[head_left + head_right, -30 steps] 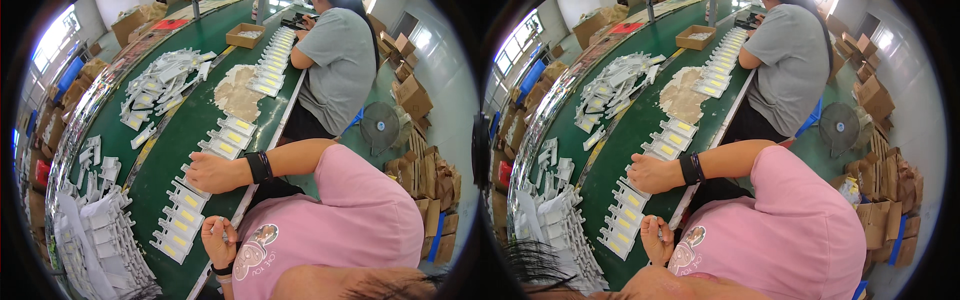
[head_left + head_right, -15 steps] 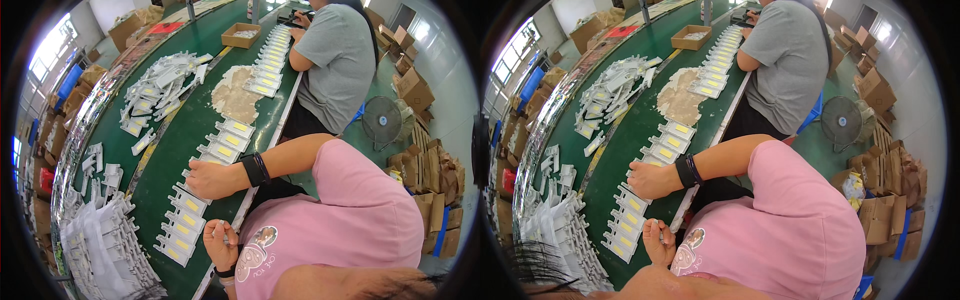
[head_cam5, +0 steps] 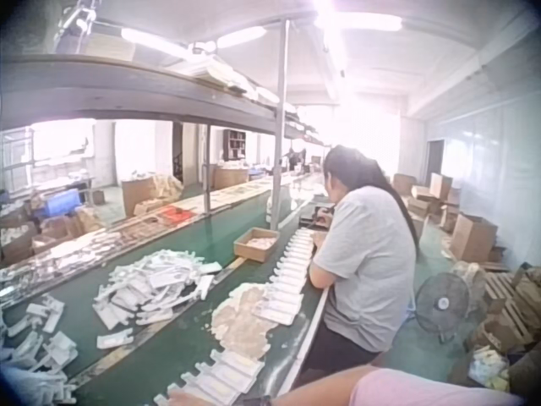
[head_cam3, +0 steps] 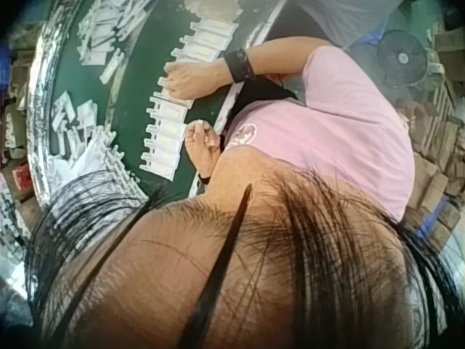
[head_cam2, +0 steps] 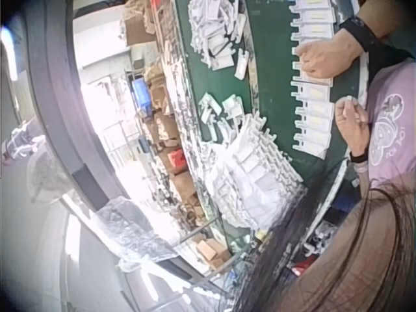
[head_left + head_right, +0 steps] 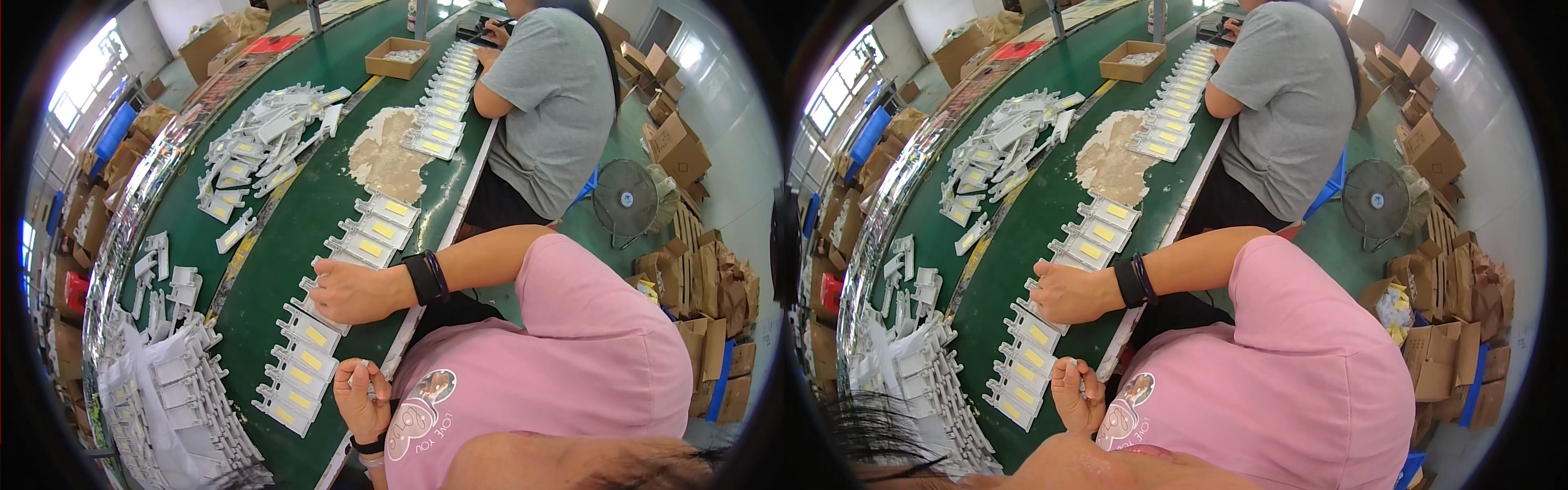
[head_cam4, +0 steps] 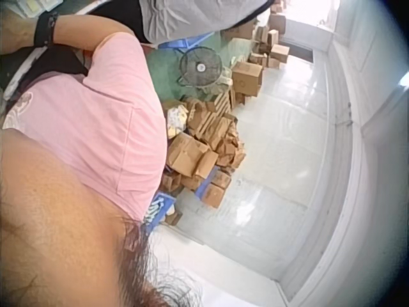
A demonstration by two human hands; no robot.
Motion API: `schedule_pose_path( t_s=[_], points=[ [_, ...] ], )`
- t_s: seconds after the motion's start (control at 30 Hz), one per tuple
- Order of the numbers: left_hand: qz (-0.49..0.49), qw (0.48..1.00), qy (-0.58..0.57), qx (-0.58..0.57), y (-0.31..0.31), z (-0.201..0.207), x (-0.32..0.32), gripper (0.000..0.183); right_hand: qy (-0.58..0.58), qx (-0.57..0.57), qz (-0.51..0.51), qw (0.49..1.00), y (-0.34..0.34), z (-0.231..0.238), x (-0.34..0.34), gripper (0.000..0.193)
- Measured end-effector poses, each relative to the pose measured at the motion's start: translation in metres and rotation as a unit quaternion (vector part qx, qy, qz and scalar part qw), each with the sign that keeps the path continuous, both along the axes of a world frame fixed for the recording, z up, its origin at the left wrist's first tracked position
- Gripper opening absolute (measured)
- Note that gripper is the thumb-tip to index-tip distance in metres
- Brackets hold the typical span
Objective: The person peels adhesive squares from a yellow sheet and applies them to white plastic light housings before pressing small grey components into each housing by hand.
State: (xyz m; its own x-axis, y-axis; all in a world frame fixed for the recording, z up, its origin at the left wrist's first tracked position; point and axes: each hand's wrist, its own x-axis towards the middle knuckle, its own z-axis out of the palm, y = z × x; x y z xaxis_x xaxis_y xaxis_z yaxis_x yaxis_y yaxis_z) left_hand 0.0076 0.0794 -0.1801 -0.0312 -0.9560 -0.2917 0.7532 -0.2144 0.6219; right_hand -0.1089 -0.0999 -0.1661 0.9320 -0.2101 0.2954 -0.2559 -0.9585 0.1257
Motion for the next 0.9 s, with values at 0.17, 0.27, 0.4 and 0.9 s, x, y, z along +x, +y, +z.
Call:
schedule_pose_path(
  t_s=[0.17, 0.27, 0.4, 0.9],
  points=[
    [0.002, 1.0, 0.01, -0.007, 0.001, -0.001, 0.0, 0.009, -0.102, 0.075, 0.028, 0.992, 0.0, 0.012, -0.009, 0.008],
    [0.017, 0.999, 0.032, -0.003, 0.001, -0.003, 0.0, 0.009, -0.124, 0.209, 0.03, 0.97, 0.011, 0.027, -0.015, 0.009],
    [0.039, 0.996, 0.079, 0.012, -0.001, -0.001, 0.0, 0.011, -0.168, 0.41, 0.081, 0.893, 0.023, 0.032, -0.028, 0.009],
    [0.021, 0.999, 0.042, 0.004, -0.002, 0.005, -0.002, 0.021, -0.171, 0.519, 0.185, 0.817, 0.035, 0.035, -0.039, 0.015]
  ],
)
